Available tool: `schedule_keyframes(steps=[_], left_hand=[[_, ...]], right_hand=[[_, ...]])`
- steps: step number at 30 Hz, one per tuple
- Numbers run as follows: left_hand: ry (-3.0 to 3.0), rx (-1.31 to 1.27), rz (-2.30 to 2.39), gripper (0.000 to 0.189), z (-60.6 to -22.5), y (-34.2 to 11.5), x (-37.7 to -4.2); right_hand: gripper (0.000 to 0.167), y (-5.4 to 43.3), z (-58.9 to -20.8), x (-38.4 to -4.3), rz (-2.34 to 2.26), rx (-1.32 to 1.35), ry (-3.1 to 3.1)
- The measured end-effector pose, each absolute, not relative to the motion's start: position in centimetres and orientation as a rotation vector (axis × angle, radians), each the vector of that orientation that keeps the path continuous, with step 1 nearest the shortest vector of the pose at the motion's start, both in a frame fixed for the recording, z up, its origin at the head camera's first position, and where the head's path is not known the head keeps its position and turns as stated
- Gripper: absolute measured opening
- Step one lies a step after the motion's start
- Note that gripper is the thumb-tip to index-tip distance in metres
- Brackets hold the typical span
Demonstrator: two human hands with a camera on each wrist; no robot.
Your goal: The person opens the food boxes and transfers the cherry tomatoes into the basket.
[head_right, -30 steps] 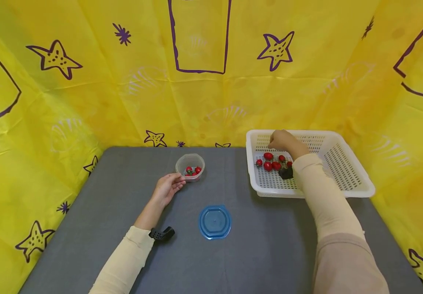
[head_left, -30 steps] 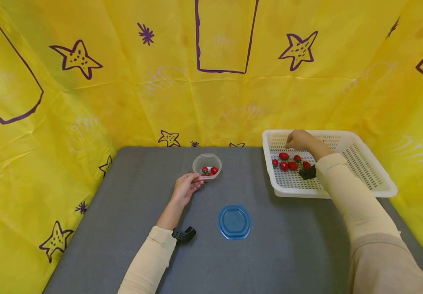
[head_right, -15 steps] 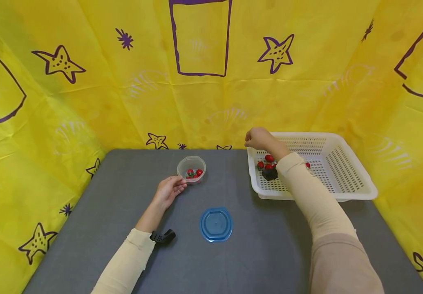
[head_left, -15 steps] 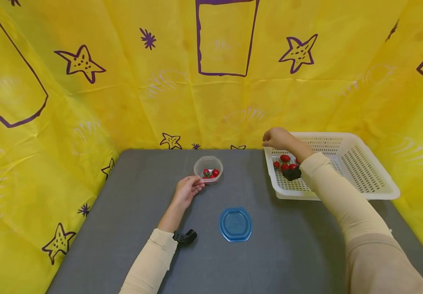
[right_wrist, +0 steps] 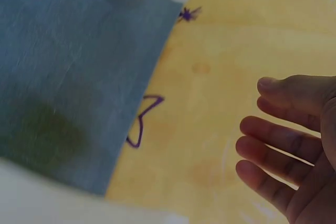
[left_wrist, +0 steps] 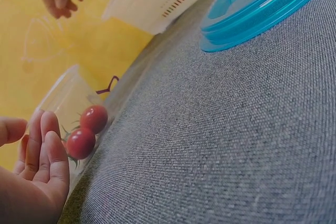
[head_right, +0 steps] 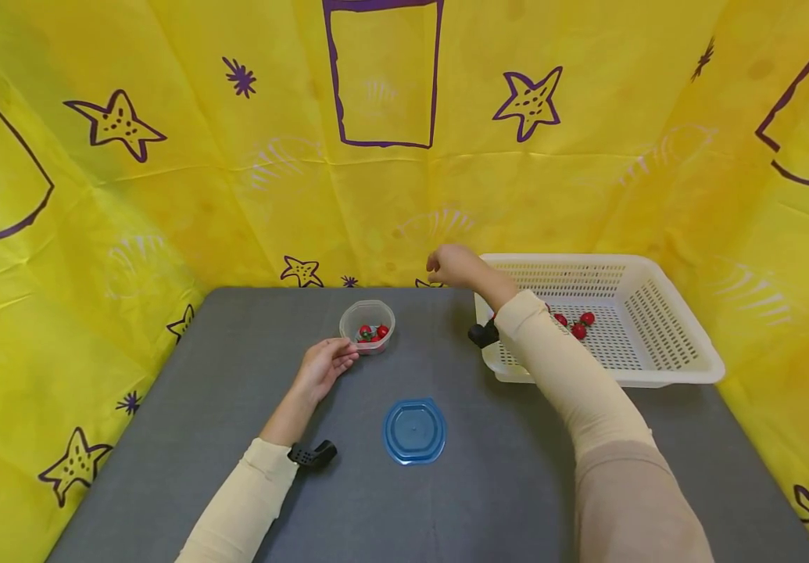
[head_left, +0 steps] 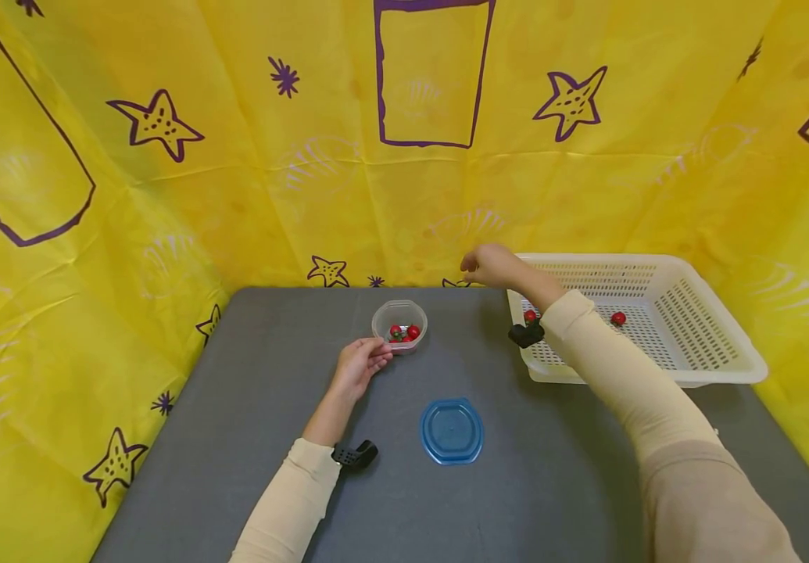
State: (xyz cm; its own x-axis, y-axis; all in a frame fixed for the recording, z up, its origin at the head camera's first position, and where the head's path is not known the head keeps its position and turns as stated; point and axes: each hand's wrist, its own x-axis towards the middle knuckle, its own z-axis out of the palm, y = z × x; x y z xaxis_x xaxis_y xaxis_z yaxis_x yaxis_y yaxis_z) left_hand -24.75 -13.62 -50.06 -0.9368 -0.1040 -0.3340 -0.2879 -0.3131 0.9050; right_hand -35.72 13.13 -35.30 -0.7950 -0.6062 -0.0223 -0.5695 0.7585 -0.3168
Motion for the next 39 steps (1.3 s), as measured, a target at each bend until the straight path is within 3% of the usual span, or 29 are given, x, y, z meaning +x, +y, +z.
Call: schedule_keyframes(steps=[9,39], left_hand=[[1.784,-0.501,2.394,0.012,-50.1,-13.6,-24.8],[1.796,-0.505,2.396,0.008,-50.3,-13.6,-24.7]], right_hand=[[0.021,10.1,-36.4,-35.4,-0.449,-1.106,2.819],[0.025,2.8,-42.4,-33.9,-0.440,-1.150,2.662]])
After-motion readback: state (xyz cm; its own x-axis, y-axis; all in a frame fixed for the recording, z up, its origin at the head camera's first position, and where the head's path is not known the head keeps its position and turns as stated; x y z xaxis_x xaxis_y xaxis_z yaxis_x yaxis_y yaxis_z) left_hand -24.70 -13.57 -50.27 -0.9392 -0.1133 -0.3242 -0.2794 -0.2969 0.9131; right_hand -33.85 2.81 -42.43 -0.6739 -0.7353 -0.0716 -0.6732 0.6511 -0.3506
